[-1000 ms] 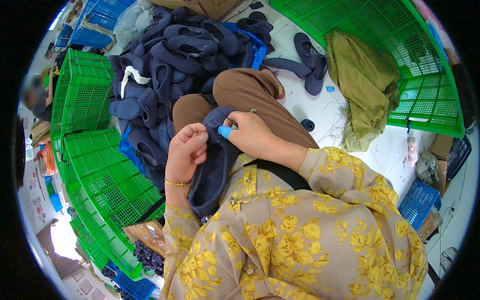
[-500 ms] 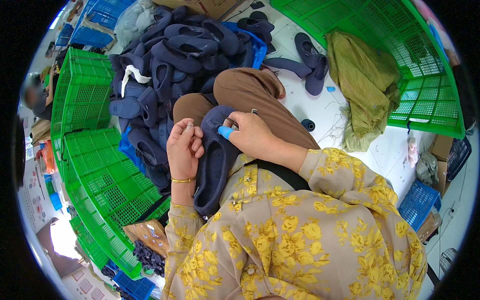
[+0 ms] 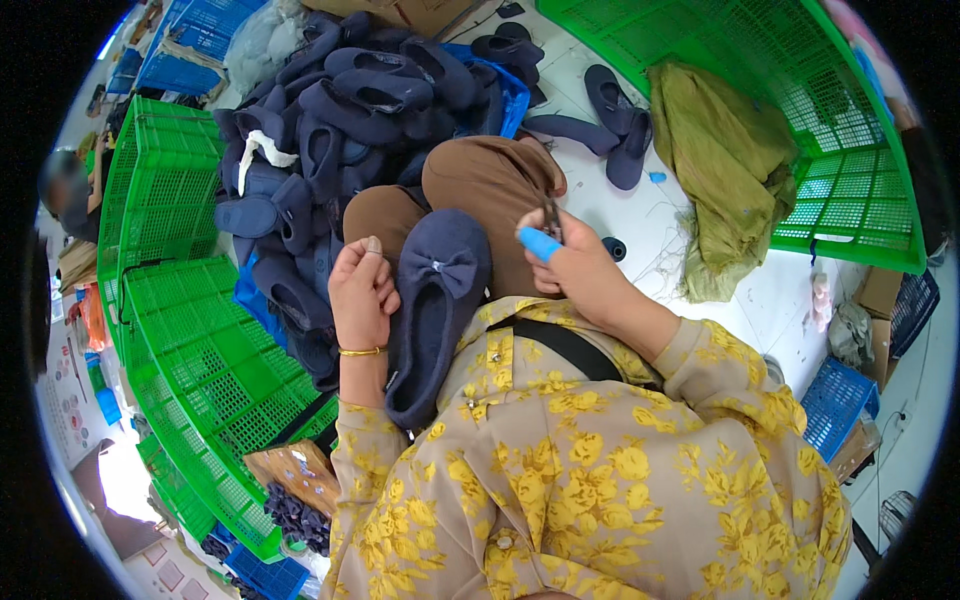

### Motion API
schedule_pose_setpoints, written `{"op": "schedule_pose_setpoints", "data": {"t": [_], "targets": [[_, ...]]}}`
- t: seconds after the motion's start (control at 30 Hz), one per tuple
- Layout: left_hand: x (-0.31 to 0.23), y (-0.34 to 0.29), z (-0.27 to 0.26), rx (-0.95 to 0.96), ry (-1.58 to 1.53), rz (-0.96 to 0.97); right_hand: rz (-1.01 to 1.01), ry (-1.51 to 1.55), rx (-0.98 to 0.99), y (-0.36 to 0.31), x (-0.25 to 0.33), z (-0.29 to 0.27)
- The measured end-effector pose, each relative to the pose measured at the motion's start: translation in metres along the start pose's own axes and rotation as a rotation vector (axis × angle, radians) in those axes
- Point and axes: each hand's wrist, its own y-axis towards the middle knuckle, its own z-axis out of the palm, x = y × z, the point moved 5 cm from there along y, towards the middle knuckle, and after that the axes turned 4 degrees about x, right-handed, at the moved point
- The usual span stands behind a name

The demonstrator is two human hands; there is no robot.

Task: The person sits on the floor and uses a blue-handled tool to stitch or trim the edges of dark blue slipper uppers. They handle each slipper one at a time, pulling threads and adjusting the material while surrounded by green crates filled with similar slippers.

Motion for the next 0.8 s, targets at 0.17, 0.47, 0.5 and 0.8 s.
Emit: {"op": "schedule_pose_setpoints", "data": {"t": [0.17,0.47,0.5,0.8], "targets": [[-0.003,0.001,0.004,0.13,-0.021,0.058,-0.005,-0.008,0.048,-0.01,-0.009,-0.006],[-0.027,-0.016,0.0,0.054,0.631,0.284,-0.031,-0.104,0.056,-0.01,-0.009,0.003],[-0.025,-0.019,0.012,0.087,0.716,0.272,-0.032,-0.116,0.057,-0.01,-0.011,0.001],[-0.004,-0.011,0.01,0.102,0.45,0.312,-0.043,0.164,-0.443,-0.068,0.001,-0.187]]}}
